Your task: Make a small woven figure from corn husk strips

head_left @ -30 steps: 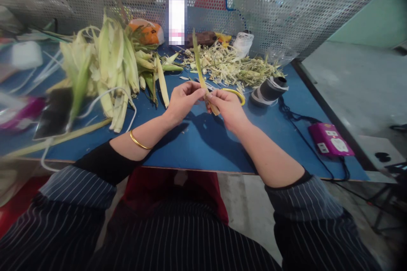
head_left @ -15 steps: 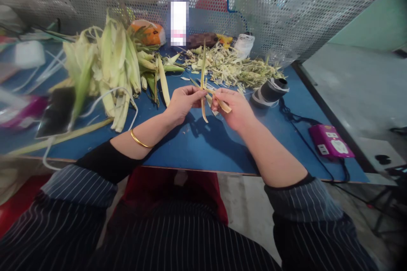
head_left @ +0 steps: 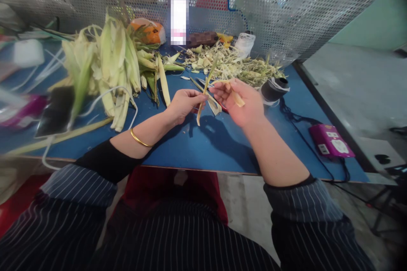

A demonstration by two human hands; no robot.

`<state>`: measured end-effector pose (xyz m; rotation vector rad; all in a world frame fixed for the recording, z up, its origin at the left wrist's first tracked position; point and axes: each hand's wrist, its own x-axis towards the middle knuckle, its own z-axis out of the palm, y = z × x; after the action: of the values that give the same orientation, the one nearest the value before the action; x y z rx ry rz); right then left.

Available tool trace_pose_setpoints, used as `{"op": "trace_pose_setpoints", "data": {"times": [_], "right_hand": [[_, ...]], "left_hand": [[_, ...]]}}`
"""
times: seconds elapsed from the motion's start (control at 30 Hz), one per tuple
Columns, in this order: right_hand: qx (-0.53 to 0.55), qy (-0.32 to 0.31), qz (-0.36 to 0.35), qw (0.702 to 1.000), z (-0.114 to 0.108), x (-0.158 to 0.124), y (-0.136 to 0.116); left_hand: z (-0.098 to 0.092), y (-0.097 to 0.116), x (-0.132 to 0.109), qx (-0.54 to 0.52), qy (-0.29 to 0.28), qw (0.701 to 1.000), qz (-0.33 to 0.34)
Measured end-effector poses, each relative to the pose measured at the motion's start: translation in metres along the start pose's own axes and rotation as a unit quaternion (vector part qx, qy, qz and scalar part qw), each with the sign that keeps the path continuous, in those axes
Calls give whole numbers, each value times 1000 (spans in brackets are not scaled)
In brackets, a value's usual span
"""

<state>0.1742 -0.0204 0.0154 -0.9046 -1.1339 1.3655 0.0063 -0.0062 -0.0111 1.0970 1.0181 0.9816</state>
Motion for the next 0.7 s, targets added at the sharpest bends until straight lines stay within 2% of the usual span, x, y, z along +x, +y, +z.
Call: {"op": "trace_pose_setpoints", "data": {"times": [0.2,0.37,0.5,0.7], "right_hand": [[2,17,-62,998,-6,2,-7],[-55,45,-92,993,-15,6,-10],[-117,69,-134,982,-27,12,-10],[-122,96,-181,971,-44,22,-10]], "left_hand": [[3,1,-3,9,-16,999,-36],[5,0,-5,-11,-20,997,-78],[4,-3,-5,-12,-35,996,-86],[4,-4,-5,-5,-34,995,-93]]}}
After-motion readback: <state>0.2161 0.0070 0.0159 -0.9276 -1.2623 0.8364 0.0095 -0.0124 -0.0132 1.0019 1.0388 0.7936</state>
